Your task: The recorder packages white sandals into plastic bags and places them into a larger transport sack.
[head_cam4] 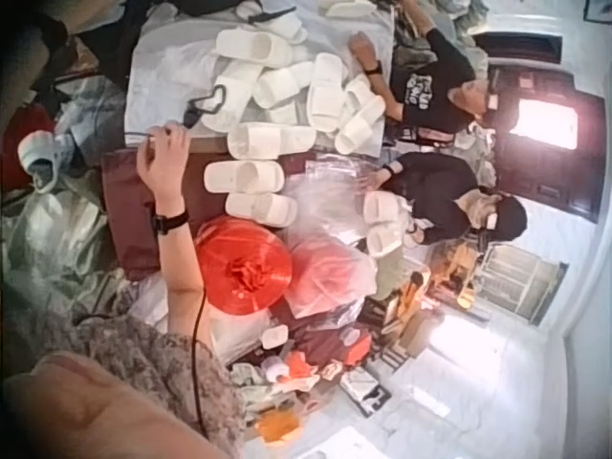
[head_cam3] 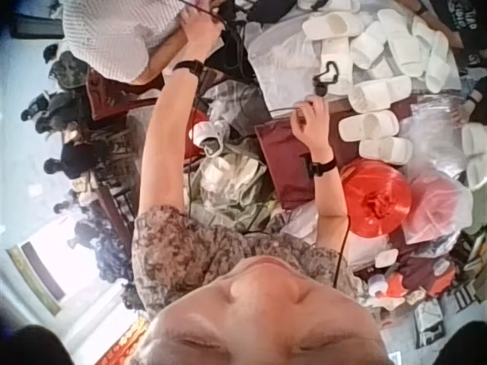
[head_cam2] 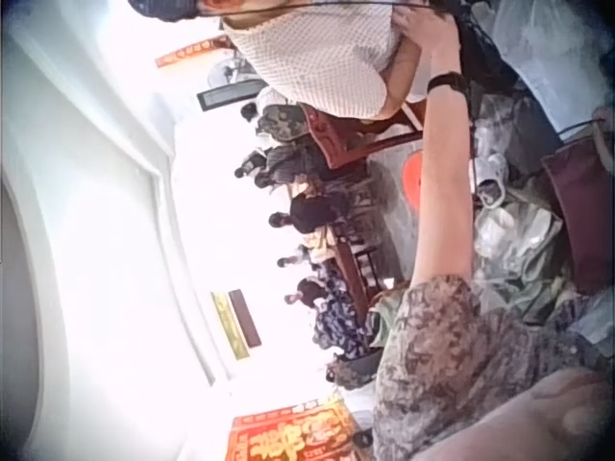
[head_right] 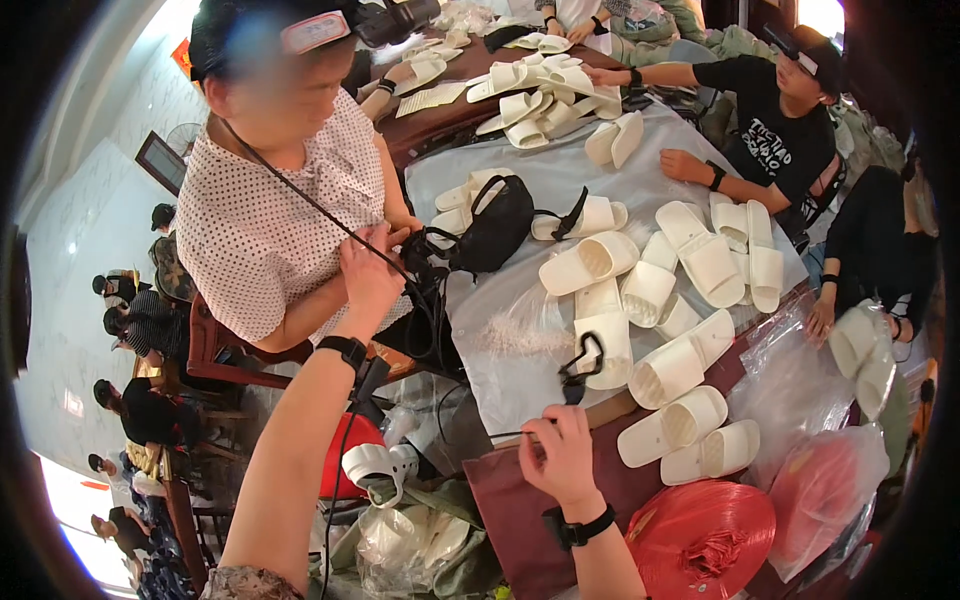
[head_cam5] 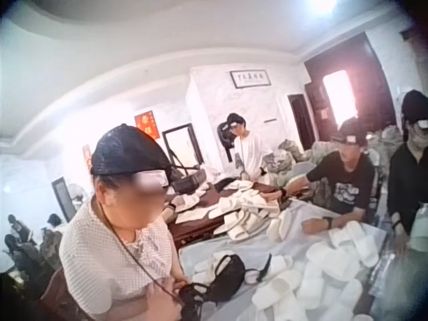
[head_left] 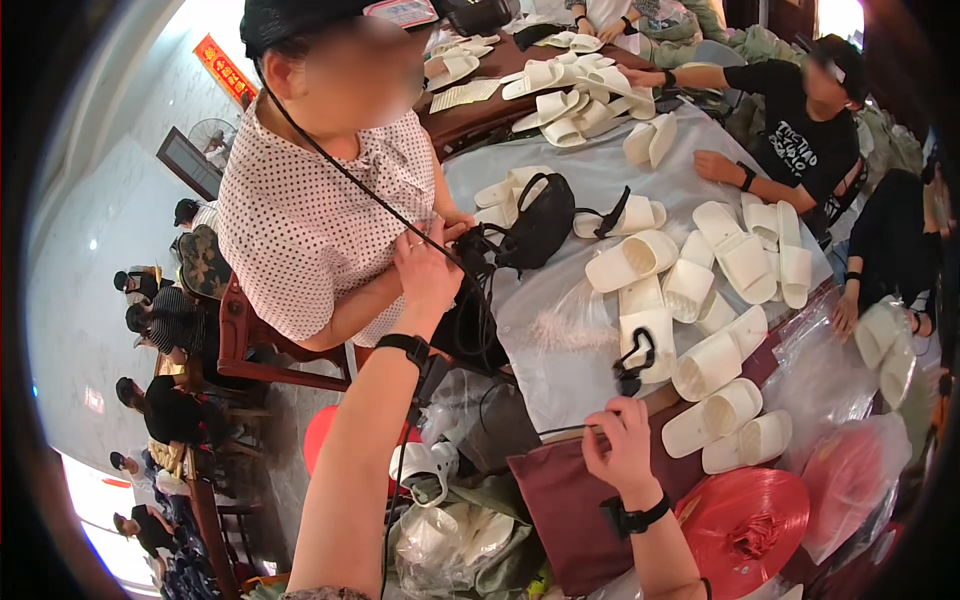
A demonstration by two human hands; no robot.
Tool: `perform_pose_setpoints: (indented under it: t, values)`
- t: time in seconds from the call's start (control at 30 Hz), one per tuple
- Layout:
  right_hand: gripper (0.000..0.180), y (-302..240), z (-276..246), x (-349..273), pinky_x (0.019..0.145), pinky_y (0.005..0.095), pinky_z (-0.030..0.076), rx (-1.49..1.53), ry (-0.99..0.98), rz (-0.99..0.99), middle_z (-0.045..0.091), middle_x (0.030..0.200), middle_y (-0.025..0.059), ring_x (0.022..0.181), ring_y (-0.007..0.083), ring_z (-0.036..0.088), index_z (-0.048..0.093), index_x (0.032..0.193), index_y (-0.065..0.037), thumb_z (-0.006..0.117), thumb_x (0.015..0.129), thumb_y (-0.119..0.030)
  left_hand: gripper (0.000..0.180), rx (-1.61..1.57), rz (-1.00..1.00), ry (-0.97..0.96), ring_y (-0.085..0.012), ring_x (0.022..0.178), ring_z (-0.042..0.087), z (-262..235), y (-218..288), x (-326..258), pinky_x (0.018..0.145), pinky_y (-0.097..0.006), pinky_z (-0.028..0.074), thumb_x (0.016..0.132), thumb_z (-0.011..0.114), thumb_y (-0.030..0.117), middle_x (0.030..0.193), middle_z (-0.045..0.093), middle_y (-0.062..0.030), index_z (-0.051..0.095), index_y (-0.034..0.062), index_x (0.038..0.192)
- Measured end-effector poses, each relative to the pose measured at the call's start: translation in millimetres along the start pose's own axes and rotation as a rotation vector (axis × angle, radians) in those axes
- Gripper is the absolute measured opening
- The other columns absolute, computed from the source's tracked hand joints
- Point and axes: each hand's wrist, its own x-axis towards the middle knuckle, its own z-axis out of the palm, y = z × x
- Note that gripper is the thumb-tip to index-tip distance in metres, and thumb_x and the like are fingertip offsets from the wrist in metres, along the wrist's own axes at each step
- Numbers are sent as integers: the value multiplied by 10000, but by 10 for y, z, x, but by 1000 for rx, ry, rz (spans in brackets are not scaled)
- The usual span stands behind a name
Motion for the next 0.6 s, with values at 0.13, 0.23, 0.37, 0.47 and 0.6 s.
perform_pose_setpoints:
  t: [0.13,0.23,0.37,0.47,0.6]
  values:
    - [220,-136,-19,-57,678,397,457,91,-48,-59,506,909,95,799,308,505,615,862,-99,695,671,-26,592,-46,228,-255,-354,1221,421,-32,200,-37,1010,-507,348,668,762,273,1278,507,-110,579,149,1218]
    - [218,-204,-111,-62,683,394,451,106,-62,-76,505,910,95,797,308,499,618,866,-100,694,674,-28,672,-60,281,-244,-350,1313,376,69,221,-181,1072,-485,327,637,802,293,1341,511,-140,556,99,1231]
    - [211,-257,-274,-32,698,387,441,87,-36,-65,505,922,94,824,304,495,619,869,-95,692,683,-29,585,-408,353,-81,-397,1049,549,-79,77,-276,925,-451,442,635,824,203,1076,593,-201,551,-8,1108]
    - [202,-305,-452,35,711,372,430,65,9,-74,501,941,99,849,289,491,621,869,-84,690,689,-22,533,-617,251,13,-384,932,578,-305,60,-504,826,-432,476,666,804,157,983,591,-188,545,-7,1103]
    - [204,-589,-615,146,723,346,422,147,128,-76,487,951,103,861,261,483,626,878,-67,684,693,-5,514,-799,-193,-64,-264,811,640,-465,-490,-1065,726,-344,506,686,799,88,914,660,-119,541,-10,1118]
